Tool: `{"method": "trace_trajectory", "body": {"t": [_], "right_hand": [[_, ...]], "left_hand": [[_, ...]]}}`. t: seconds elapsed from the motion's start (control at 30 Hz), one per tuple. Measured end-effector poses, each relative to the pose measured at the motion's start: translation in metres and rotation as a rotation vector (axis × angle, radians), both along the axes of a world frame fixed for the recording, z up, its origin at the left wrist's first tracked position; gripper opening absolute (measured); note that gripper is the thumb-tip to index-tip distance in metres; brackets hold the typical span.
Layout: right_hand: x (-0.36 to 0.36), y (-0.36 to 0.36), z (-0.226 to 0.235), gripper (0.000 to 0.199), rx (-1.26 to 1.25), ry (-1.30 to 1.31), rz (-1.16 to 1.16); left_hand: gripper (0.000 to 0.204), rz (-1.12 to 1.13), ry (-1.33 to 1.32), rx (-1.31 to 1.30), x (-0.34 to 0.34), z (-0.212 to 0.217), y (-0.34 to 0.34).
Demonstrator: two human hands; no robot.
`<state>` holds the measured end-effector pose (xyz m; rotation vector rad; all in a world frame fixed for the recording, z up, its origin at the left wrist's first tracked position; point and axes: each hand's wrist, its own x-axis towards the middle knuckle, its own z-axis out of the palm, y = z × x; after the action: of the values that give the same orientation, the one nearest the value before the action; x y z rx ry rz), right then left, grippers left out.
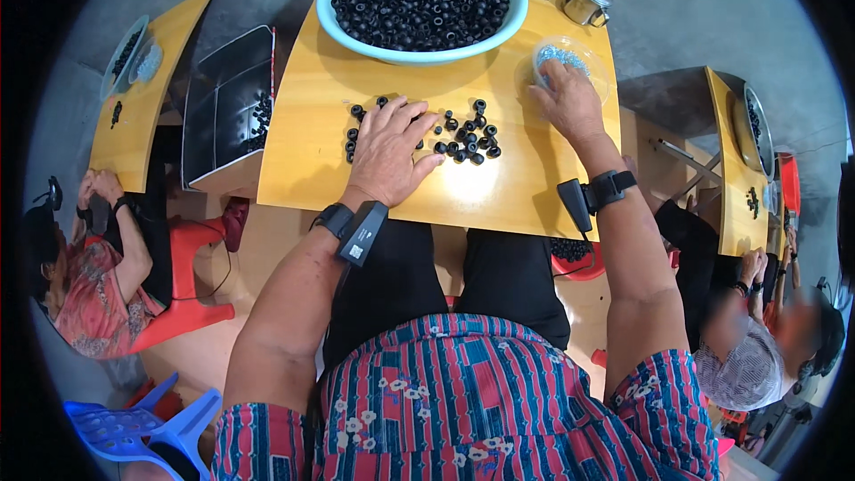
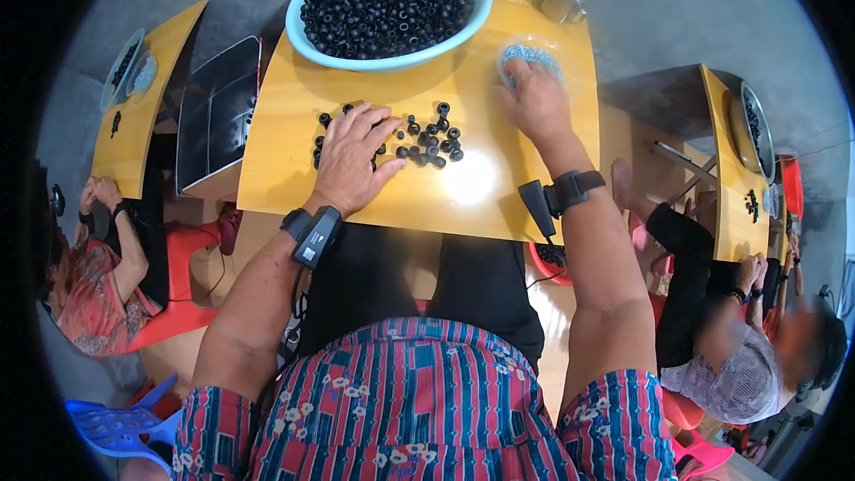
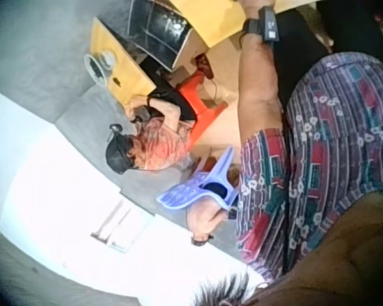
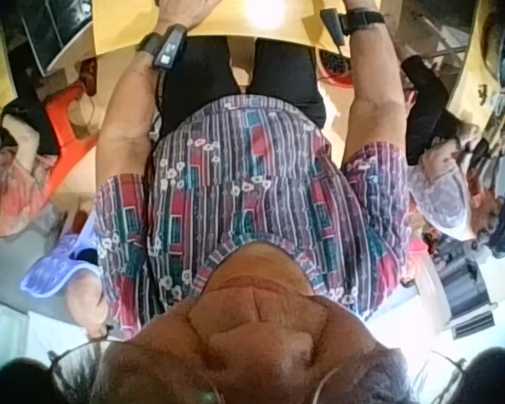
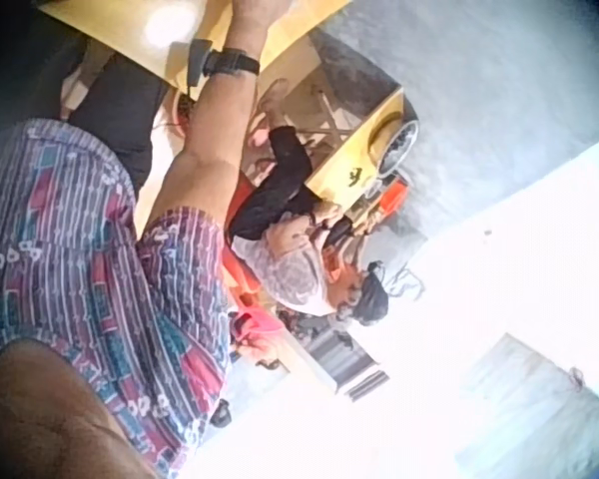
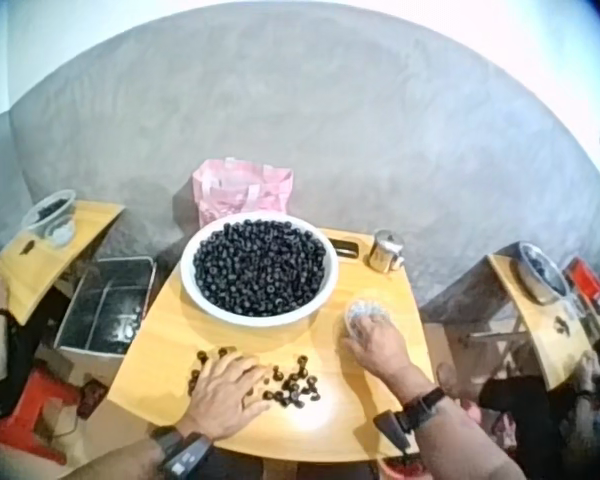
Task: Assembling small black plastic components by inserting small white pieces into them at a workbench.
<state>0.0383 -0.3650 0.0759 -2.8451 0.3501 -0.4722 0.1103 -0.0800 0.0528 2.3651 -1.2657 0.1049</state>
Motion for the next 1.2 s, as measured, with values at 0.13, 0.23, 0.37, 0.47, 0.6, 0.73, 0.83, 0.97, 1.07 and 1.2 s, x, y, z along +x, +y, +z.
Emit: {"method": "trace_trajectory", "body": {"t": [0.13, 0.23, 0.37, 0.47, 0.6, 0.73, 0.83, 0.97, 1.07, 1.2], "right_hand": [[-0.001, 0.003, 0.003, 0.023, 0.003, 0.050, -0.032], [-0.002, 0.002, -0.002, 0.021, -0.011, -0.001, -0.001], [-0.002, 0.001, -0.001, 0.019, -0.012, -0.009, 0.038], [0.000, 0.000, 0.001, 0.021, 0.006, 0.082, -0.007], [0.001, 0.001, 0.002, 0.020, 0.010, 0.134, -0.070], [0.001, 0.003, -0.003, 0.019, -0.066, 0.037, -0.015], [0.001, 0.001, -0.008, 0.023, -0.048, 0.030, -0.031], [0.002, 0.005, -0.006, 0.028, -0.115, 0.085, -0.072], [0.002, 0.005, -0.005, 0.032, -0.126, 0.102, -0.091], [0.007, 0.000, -0.008, 0.035, -0.084, 0.069, -0.100]], "left_hand": [[0.053, -0.007, 0.014, -0.004, 0.000, -0.001, 0.000], [0.053, -0.002, 0.003, -0.002, 0.000, -0.002, 0.000], [0.053, 0.001, -0.004, -0.001, 0.001, -0.004, 0.000], [0.053, -0.004, 0.004, -0.012, 0.000, -0.003, -0.002], [0.053, -0.010, 0.013, -0.028, -0.001, 0.002, -0.002], [0.053, -0.004, 0.016, -0.007, 0.000, -0.001, 0.000], [0.053, -0.006, 0.021, -0.003, -0.002, 0.000, 0.000], [0.054, 0.002, 0.036, 0.013, -0.001, -0.001, -0.001], [0.053, -0.008, 0.021, -0.002, 0.000, -0.001, -0.001], [0.051, -0.010, -0.008, -0.028, 0.003, -0.001, -0.002]]}}
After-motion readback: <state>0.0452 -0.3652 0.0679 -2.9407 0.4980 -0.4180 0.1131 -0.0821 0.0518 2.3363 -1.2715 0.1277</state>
